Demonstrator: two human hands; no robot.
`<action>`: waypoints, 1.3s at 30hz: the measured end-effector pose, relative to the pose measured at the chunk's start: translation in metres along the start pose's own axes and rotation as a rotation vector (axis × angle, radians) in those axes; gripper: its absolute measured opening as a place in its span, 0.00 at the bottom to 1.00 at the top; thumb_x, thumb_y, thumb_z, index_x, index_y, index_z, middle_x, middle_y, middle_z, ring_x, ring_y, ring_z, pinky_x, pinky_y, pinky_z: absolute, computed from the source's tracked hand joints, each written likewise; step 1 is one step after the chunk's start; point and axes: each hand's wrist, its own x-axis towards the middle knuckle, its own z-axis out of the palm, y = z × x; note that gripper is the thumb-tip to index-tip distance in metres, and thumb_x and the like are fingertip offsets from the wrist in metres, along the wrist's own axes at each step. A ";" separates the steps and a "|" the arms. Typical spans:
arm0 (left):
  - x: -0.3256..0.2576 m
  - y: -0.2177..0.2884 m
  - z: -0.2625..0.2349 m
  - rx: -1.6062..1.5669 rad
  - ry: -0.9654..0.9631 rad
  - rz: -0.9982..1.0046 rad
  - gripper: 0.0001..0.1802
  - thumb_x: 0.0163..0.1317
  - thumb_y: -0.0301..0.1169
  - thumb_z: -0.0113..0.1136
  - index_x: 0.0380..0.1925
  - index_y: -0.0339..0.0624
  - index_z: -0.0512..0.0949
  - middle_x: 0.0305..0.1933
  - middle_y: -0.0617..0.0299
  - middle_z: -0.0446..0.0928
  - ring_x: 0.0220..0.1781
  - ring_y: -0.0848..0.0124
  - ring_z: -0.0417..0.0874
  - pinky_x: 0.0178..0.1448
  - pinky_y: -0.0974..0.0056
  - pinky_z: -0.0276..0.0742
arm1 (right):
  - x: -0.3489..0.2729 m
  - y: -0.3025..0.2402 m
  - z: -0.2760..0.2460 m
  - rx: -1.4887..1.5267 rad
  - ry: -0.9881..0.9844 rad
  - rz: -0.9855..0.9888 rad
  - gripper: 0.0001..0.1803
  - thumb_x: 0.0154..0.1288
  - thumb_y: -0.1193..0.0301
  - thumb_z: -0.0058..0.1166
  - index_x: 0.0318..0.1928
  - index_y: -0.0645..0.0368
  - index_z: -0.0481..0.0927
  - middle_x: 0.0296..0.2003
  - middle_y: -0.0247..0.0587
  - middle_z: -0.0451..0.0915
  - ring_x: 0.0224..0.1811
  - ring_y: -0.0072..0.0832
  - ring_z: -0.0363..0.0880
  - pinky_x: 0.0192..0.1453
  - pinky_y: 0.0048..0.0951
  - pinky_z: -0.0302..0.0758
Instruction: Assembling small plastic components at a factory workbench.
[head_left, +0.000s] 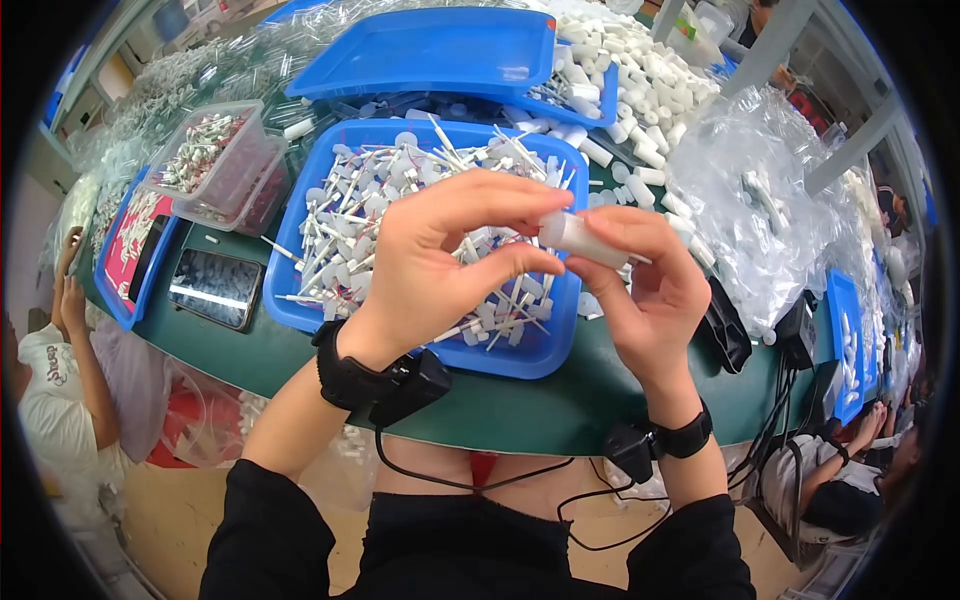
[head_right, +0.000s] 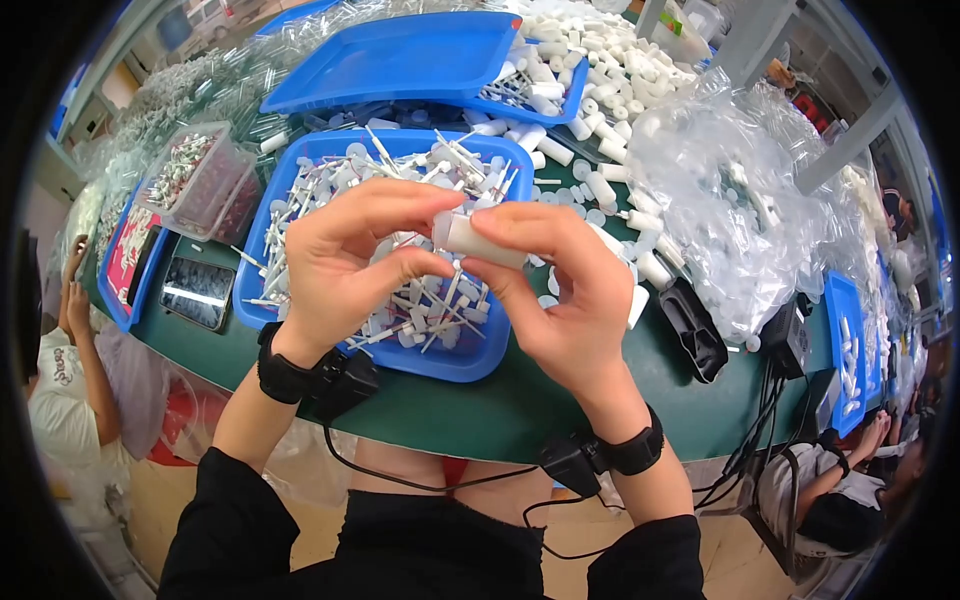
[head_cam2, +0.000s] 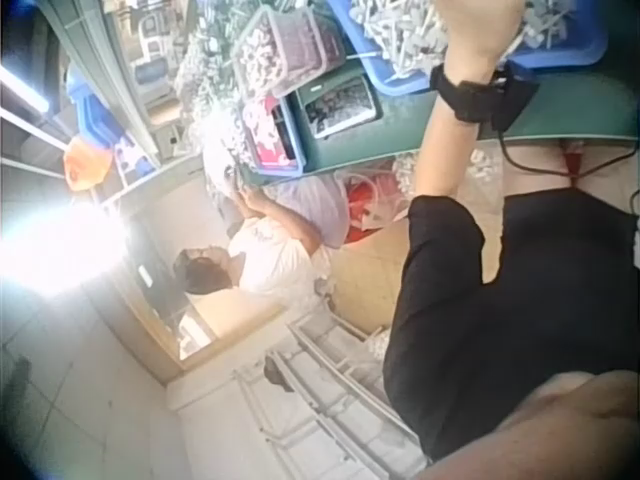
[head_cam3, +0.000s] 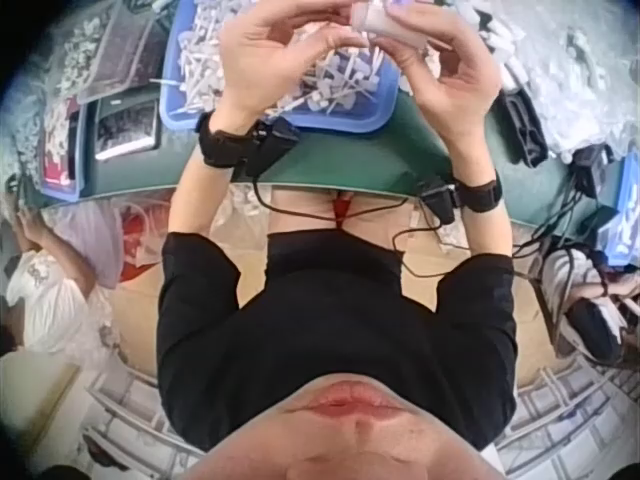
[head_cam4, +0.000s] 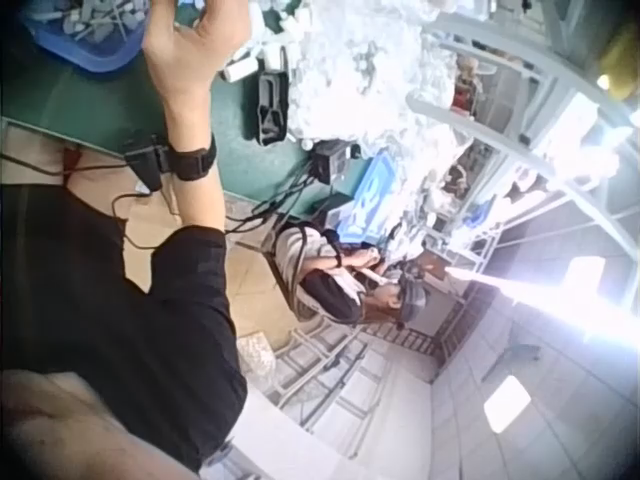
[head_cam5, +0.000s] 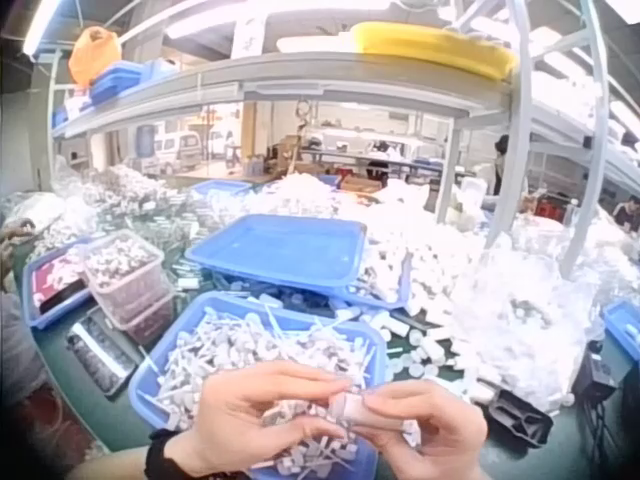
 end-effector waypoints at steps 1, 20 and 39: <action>-0.001 0.000 0.000 -0.121 0.018 -0.093 0.15 0.47 0.17 0.66 0.39 0.37 0.82 0.35 0.56 0.80 0.41 0.70 0.82 0.43 0.69 0.79 | 0.001 0.001 -0.001 -0.066 -0.011 -0.095 0.17 0.48 0.84 0.64 0.41 0.62 0.80 0.37 0.43 0.82 0.40 0.29 0.82 0.41 0.24 0.77; -0.003 0.007 -0.002 0.147 0.006 -0.051 0.16 0.44 0.17 0.67 0.36 0.40 0.83 0.35 0.57 0.82 0.35 0.69 0.84 0.40 0.70 0.79 | 0.003 -0.004 0.001 -0.230 -0.007 -0.167 0.14 0.48 0.85 0.63 0.37 0.61 0.82 0.35 0.44 0.83 0.35 0.31 0.84 0.36 0.23 0.80; -0.006 0.011 -0.001 -0.293 0.011 -0.380 0.13 0.49 0.14 0.63 0.37 0.32 0.81 0.36 0.54 0.81 0.38 0.69 0.83 0.43 0.69 0.81 | 0.003 -0.002 0.000 -0.439 0.002 -0.469 0.12 0.45 0.85 0.58 0.34 0.62 0.84 0.36 0.47 0.82 0.34 0.35 0.83 0.37 0.26 0.81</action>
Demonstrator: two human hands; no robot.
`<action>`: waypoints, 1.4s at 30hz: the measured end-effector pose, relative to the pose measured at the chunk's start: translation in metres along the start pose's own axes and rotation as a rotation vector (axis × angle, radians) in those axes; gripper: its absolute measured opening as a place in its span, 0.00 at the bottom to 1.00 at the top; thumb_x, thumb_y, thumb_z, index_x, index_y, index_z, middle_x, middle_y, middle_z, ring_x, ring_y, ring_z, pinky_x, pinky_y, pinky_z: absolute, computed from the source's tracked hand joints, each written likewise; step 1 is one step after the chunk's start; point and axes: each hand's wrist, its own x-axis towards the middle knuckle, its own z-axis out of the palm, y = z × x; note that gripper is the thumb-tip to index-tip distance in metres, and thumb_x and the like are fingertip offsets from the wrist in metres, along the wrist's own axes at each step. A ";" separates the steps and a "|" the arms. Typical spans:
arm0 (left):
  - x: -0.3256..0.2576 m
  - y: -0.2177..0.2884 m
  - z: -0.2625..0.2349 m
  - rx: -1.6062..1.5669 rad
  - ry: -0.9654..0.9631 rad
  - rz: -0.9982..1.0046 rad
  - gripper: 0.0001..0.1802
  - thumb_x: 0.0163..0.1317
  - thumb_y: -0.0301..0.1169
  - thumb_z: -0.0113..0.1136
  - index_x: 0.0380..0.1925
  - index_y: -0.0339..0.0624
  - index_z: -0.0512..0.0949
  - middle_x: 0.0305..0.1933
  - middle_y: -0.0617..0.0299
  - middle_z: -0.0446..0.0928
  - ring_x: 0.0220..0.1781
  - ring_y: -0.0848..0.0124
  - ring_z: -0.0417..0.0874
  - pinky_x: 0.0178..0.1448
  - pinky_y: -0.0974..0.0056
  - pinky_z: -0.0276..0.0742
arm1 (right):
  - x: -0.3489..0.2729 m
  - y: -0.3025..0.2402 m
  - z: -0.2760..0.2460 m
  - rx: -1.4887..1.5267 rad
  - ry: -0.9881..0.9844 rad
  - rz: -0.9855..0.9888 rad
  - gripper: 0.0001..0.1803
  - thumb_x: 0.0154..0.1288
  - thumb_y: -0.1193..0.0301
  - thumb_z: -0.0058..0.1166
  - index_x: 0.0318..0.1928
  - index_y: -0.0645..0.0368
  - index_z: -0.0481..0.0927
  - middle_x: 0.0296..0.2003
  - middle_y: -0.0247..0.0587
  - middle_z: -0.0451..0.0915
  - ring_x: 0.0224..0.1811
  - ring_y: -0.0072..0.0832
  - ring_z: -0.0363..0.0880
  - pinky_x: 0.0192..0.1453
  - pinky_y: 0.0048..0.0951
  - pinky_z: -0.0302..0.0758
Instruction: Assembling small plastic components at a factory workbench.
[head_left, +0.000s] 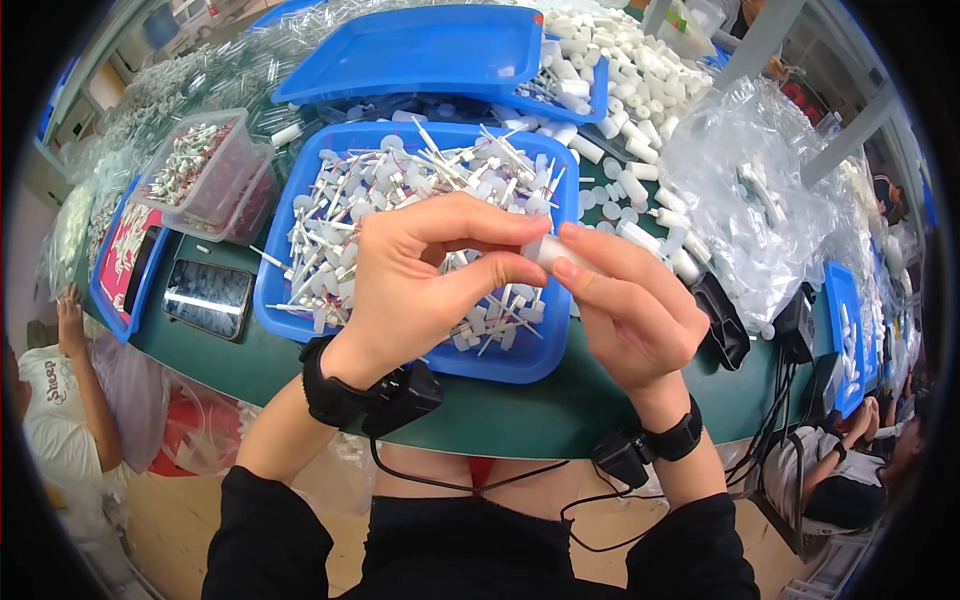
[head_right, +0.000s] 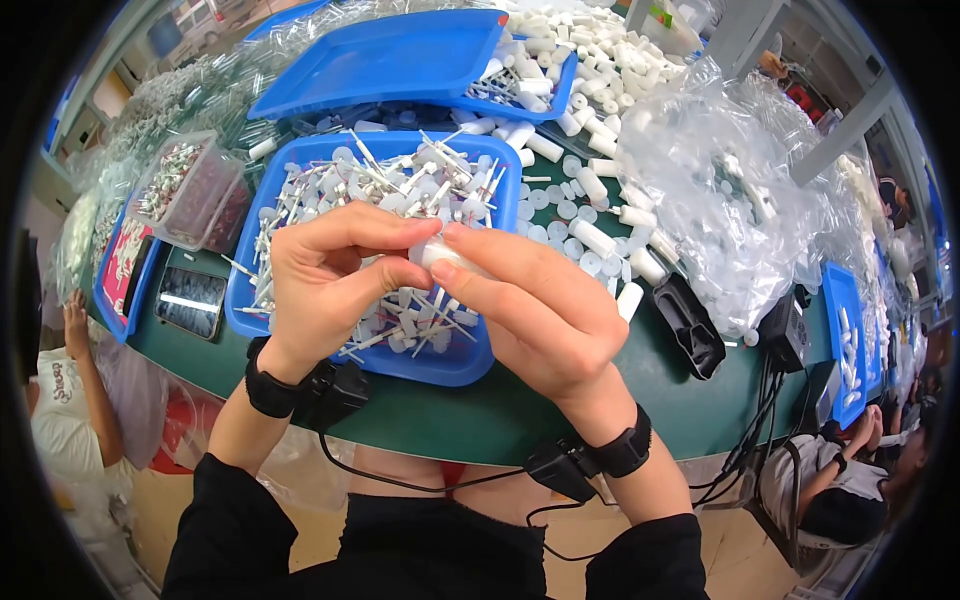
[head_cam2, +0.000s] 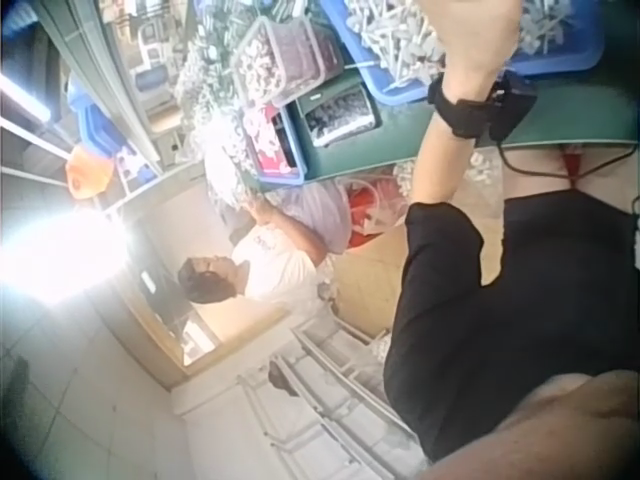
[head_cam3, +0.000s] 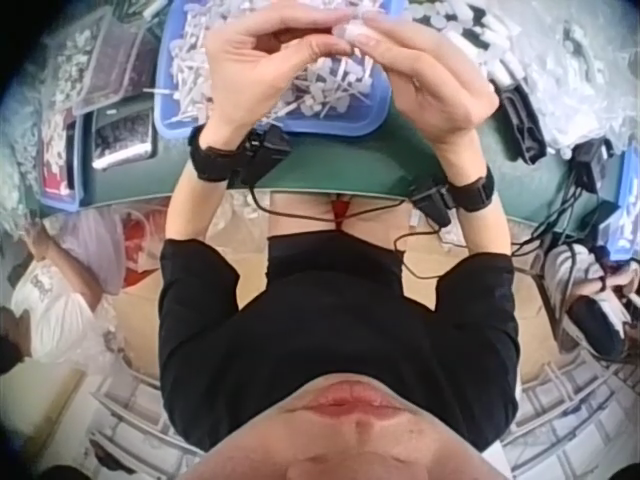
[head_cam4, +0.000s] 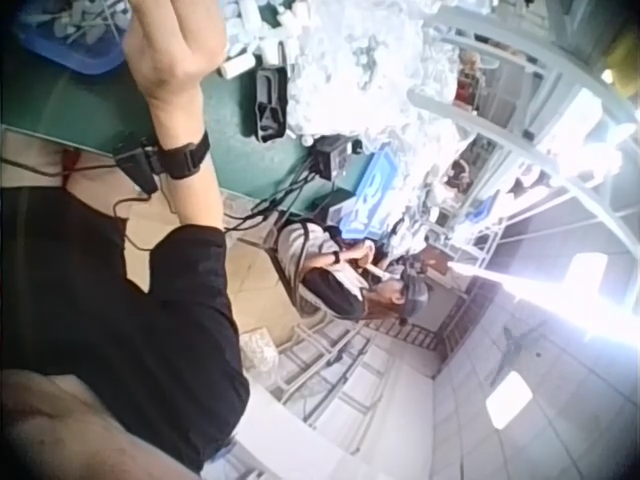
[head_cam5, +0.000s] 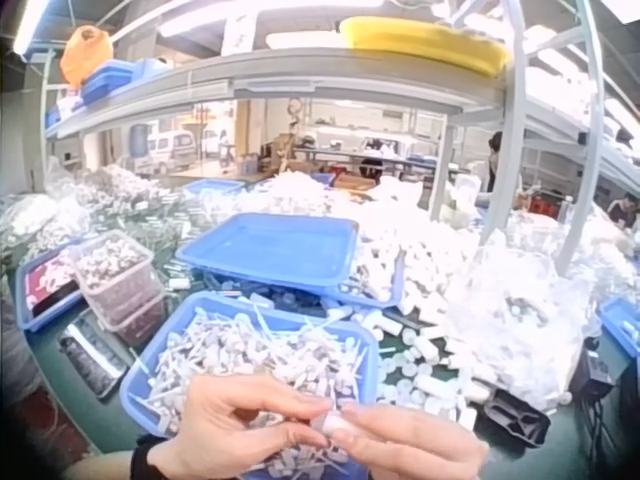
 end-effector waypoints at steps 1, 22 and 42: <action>-0.001 -0.001 0.001 0.042 0.008 0.038 0.14 0.49 0.13 0.63 0.37 0.33 0.81 0.36 0.54 0.81 0.38 0.70 0.83 0.42 0.70 0.80 | 0.000 0.000 0.000 -0.015 -0.001 -0.020 0.12 0.45 0.85 0.58 0.34 0.63 0.84 0.36 0.47 0.82 0.35 0.35 0.83 0.37 0.26 0.81; 0.009 0.003 -0.010 -0.082 -0.059 0.051 0.27 0.51 0.22 0.66 0.52 0.28 0.71 0.50 0.47 0.76 0.49 0.65 0.79 0.51 0.62 0.79 | 0.001 0.007 -0.014 1.363 -0.100 1.091 0.18 0.69 0.55 0.31 0.38 0.58 0.66 0.24 0.35 0.64 0.20 0.23 0.63 0.31 0.28 0.68; 0.006 -0.001 -0.008 -0.115 -0.076 0.041 0.16 0.56 0.19 0.61 0.45 0.28 0.75 0.43 0.52 0.77 0.46 0.68 0.80 0.49 0.66 0.78 | -0.004 0.008 -0.003 1.886 -0.164 1.141 0.31 0.70 0.43 0.16 0.25 0.54 0.62 0.20 0.33 0.62 0.22 0.24 0.60 0.45 0.36 0.67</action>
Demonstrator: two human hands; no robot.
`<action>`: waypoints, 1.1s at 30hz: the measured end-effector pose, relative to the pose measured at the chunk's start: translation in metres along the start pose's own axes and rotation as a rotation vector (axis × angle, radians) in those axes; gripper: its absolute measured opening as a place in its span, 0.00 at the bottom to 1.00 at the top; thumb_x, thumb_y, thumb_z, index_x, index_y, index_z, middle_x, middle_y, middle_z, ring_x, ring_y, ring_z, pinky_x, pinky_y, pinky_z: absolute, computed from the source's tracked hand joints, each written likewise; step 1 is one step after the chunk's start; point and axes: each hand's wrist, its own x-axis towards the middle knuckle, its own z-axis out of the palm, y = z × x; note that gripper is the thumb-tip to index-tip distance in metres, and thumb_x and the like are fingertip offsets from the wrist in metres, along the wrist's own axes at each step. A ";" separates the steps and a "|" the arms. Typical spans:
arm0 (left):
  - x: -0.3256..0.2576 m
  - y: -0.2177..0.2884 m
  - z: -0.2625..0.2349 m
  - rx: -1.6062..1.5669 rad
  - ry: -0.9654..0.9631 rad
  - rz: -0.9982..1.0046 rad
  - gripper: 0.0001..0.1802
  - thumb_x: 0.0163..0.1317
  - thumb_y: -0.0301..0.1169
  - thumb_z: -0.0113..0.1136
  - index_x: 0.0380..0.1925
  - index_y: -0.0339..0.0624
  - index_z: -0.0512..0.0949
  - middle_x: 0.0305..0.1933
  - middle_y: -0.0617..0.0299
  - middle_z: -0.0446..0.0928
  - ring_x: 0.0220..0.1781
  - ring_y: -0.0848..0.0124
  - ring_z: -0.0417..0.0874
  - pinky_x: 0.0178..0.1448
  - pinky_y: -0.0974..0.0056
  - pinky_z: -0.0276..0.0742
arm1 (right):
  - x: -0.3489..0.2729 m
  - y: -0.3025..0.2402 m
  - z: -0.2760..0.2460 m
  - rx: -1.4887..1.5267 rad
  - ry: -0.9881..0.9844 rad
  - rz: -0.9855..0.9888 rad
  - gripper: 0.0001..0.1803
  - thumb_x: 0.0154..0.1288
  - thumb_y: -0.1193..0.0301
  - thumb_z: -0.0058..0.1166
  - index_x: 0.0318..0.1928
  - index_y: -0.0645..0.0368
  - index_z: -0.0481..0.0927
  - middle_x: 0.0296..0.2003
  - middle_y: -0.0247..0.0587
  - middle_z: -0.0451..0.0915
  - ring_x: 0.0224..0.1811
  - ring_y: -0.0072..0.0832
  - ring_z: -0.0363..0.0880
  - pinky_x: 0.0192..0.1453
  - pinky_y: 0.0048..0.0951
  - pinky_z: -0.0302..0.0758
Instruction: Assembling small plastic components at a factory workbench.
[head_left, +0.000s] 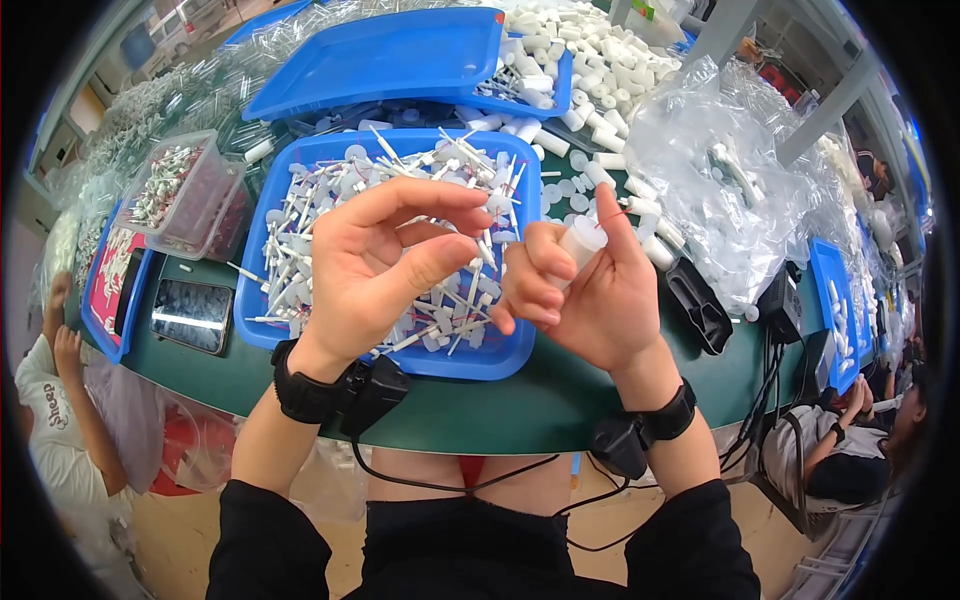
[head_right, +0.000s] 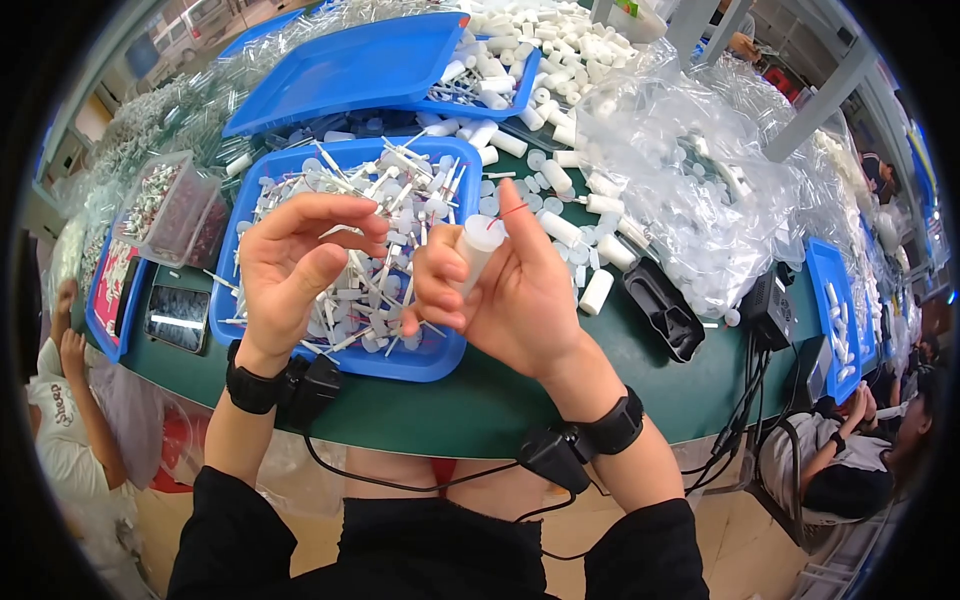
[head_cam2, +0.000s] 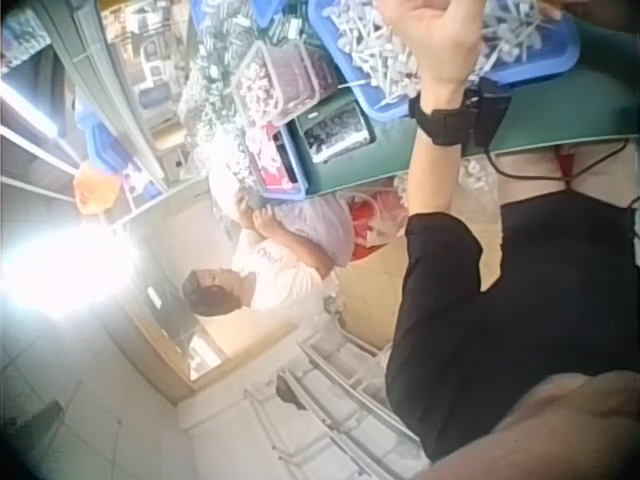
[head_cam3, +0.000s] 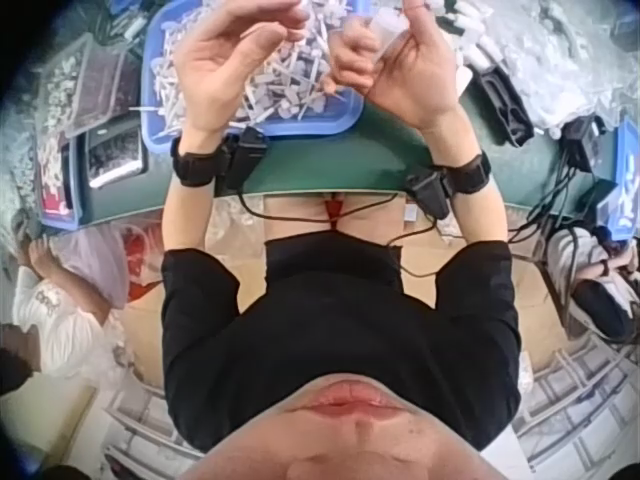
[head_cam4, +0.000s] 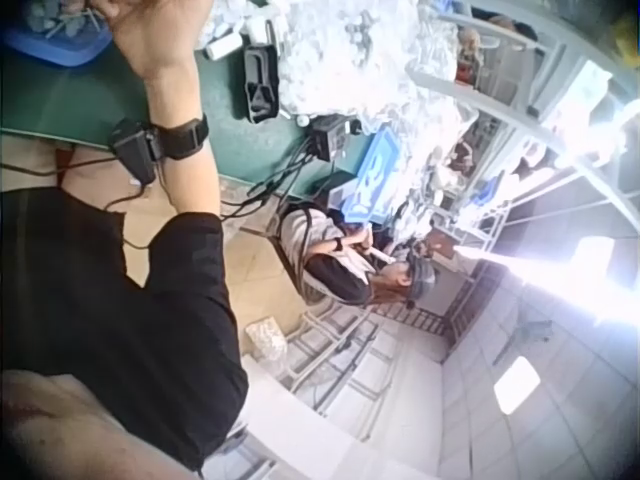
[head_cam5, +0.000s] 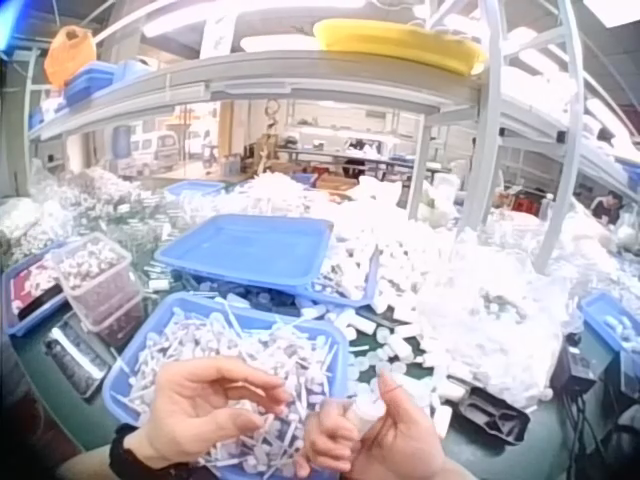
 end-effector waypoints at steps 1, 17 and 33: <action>0.000 0.000 0.000 0.001 0.001 -0.001 0.16 0.56 0.19 0.61 0.45 0.28 0.75 0.43 0.52 0.77 0.46 0.68 0.80 0.49 0.66 0.78 | -0.001 0.000 0.000 0.001 0.000 0.001 0.31 0.70 0.43 0.16 0.25 0.54 0.62 0.20 0.33 0.62 0.22 0.24 0.60 0.45 0.36 0.67; -0.003 0.006 0.005 0.071 0.008 -0.031 0.14 0.57 0.19 0.60 0.44 0.29 0.76 0.41 0.55 0.78 0.43 0.71 0.81 0.49 0.68 0.76 | -0.001 -0.003 0.002 0.043 -0.086 0.040 0.35 0.64 0.34 0.18 0.20 0.49 0.60 0.17 0.31 0.59 0.19 0.26 0.61 0.44 0.45 0.73; -0.002 0.007 0.006 0.110 0.001 -0.035 0.12 0.57 0.20 0.59 0.42 0.31 0.77 0.40 0.54 0.80 0.43 0.70 0.82 0.47 0.68 0.77 | -0.005 -0.001 -0.001 -0.075 -0.029 0.004 0.26 0.67 0.51 0.27 0.14 0.47 0.55 0.11 0.29 0.57 0.17 0.27 0.61 0.35 0.34 0.71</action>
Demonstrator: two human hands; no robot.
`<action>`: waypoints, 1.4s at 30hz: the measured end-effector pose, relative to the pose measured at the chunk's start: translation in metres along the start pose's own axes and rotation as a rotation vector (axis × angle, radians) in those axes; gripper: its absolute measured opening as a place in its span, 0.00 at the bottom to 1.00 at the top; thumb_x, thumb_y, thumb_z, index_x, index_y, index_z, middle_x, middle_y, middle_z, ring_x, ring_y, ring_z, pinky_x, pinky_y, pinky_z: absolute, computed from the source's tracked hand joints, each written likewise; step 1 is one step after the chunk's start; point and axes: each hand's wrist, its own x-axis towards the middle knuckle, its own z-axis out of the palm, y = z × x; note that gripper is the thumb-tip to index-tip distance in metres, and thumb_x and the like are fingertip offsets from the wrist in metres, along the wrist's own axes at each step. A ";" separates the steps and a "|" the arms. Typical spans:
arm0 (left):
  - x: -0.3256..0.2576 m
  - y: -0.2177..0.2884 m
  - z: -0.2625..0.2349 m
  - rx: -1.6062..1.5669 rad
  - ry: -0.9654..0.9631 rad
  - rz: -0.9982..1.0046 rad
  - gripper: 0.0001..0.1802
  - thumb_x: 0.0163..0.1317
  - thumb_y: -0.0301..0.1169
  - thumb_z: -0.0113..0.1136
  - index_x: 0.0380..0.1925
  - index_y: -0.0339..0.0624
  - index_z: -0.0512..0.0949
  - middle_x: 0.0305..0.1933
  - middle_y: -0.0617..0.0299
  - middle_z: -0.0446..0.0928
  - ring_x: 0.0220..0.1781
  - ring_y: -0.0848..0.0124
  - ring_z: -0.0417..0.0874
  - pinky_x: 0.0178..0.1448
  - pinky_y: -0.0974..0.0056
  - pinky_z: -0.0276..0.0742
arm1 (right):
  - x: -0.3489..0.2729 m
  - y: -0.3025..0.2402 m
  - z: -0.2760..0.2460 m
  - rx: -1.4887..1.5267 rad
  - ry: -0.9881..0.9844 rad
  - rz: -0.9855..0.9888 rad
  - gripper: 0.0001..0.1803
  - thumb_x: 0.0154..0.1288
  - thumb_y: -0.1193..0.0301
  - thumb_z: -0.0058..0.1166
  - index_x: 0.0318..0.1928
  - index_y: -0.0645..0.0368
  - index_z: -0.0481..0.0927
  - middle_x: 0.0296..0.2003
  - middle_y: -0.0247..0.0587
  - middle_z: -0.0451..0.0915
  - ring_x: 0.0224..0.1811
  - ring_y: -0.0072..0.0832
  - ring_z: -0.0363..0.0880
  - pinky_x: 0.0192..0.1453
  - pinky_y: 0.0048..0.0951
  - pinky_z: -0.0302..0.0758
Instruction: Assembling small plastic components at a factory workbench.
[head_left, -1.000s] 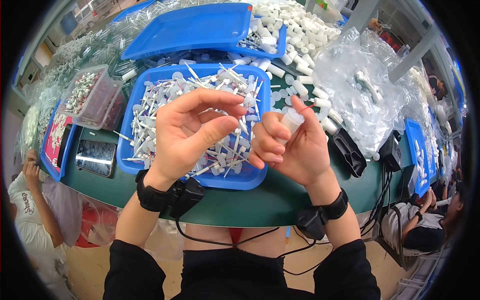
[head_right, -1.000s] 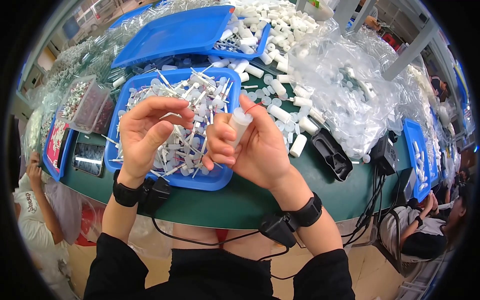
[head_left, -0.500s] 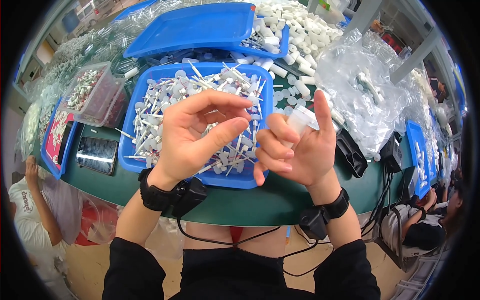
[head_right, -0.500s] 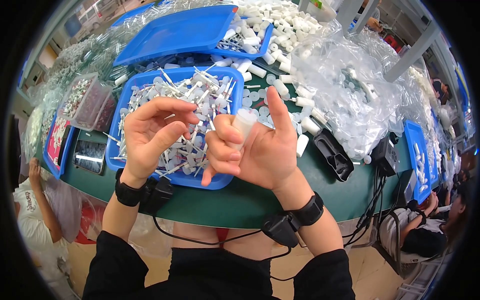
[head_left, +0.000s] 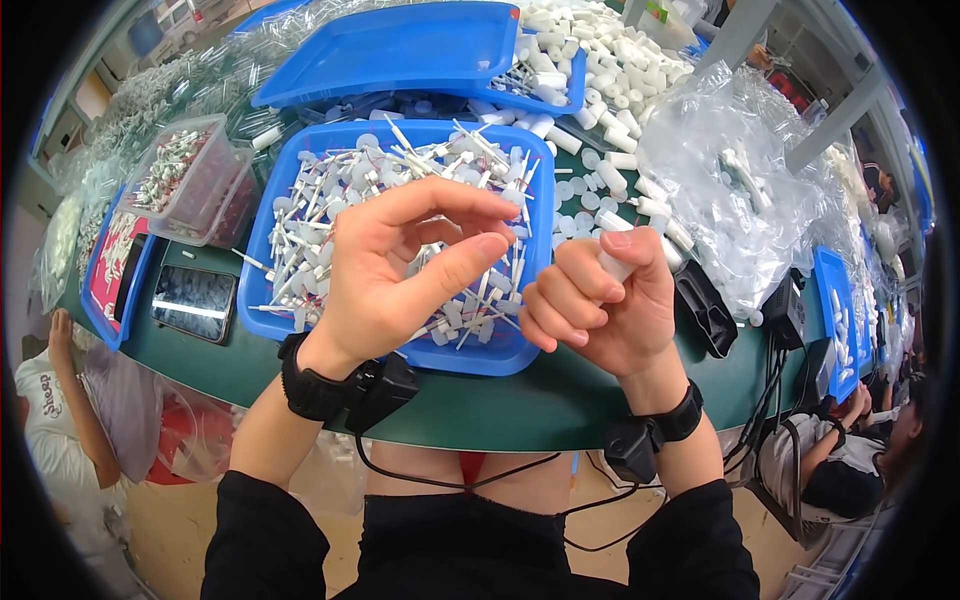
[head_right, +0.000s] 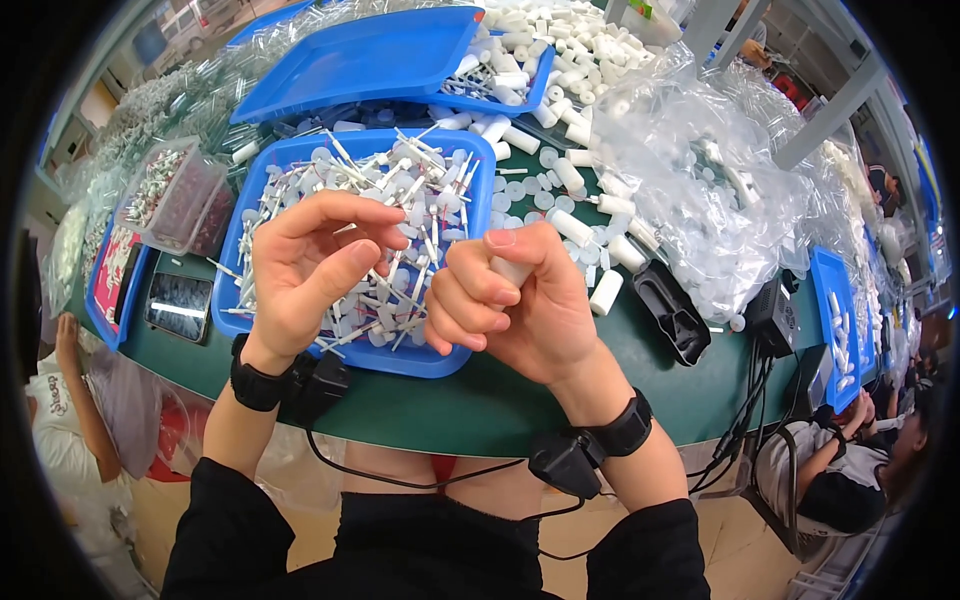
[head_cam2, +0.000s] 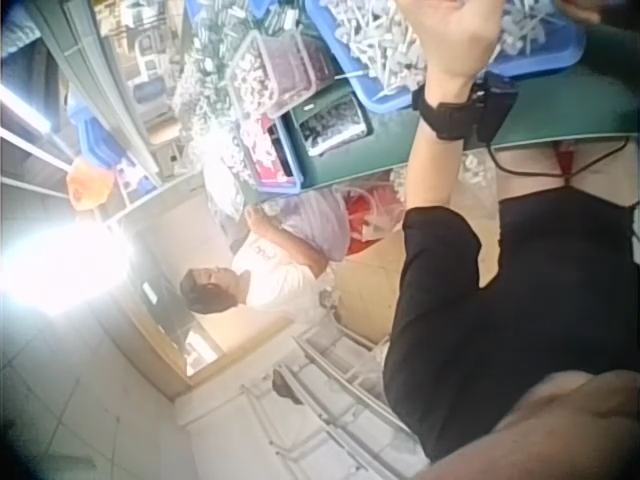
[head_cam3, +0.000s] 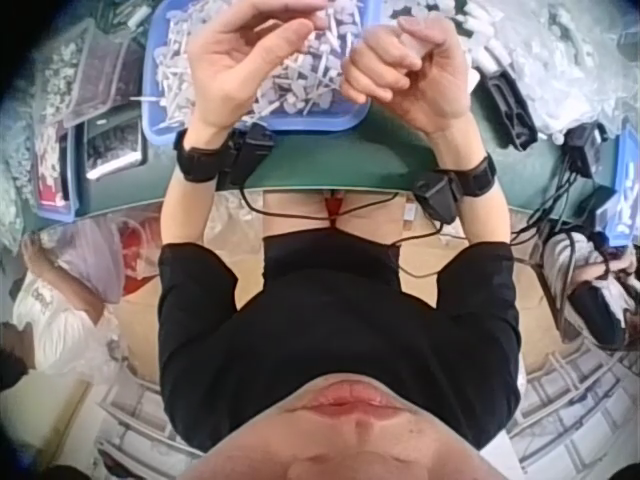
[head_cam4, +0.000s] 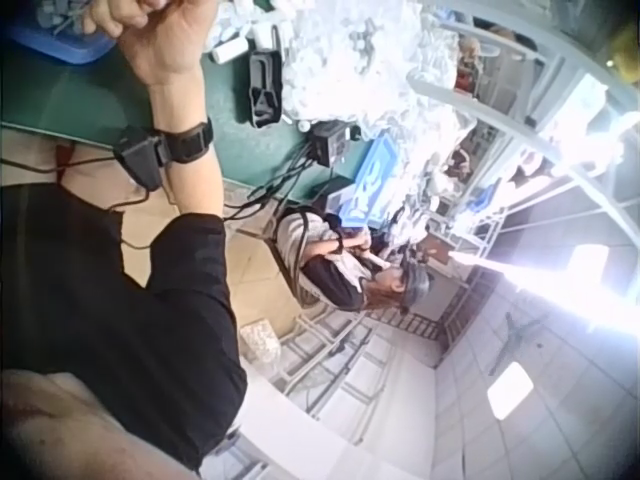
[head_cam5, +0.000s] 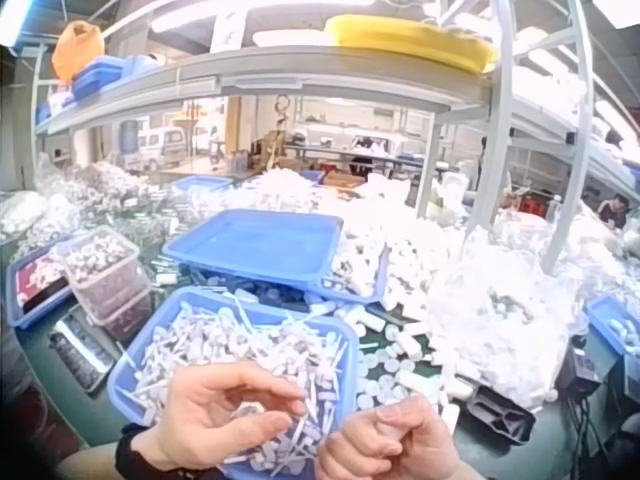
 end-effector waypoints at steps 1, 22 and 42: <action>0.000 0.000 0.001 0.000 -0.001 0.000 0.12 0.57 0.20 0.59 0.42 0.31 0.77 0.40 0.54 0.80 0.43 0.70 0.82 0.47 0.68 0.77 | -0.001 0.000 -0.002 0.015 -0.034 -0.010 0.26 0.67 0.49 0.26 0.15 0.48 0.56 0.12 0.29 0.58 0.17 0.27 0.61 0.36 0.33 0.71; 0.005 -0.007 -0.008 1.145 -0.059 0.253 0.14 0.43 0.29 0.68 0.33 0.45 0.80 0.35 0.64 0.73 0.38 0.63 0.70 0.42 0.62 0.66 | -0.013 -0.023 -0.060 -2.324 0.863 -0.107 0.36 0.60 0.55 0.47 0.61 0.69 0.61 0.51 0.53 0.68 0.56 0.46 0.63 0.62 0.45 0.56; 0.001 -0.016 0.001 1.269 0.082 0.273 0.08 0.49 0.31 0.65 0.29 0.49 0.76 0.32 0.67 0.72 0.38 0.66 0.71 0.43 0.61 0.62 | -0.028 -0.072 -0.079 -2.272 1.449 -0.783 0.22 0.48 0.76 0.45 0.48 0.57 0.75 0.48 0.45 0.75 0.53 0.44 0.68 0.61 0.39 0.61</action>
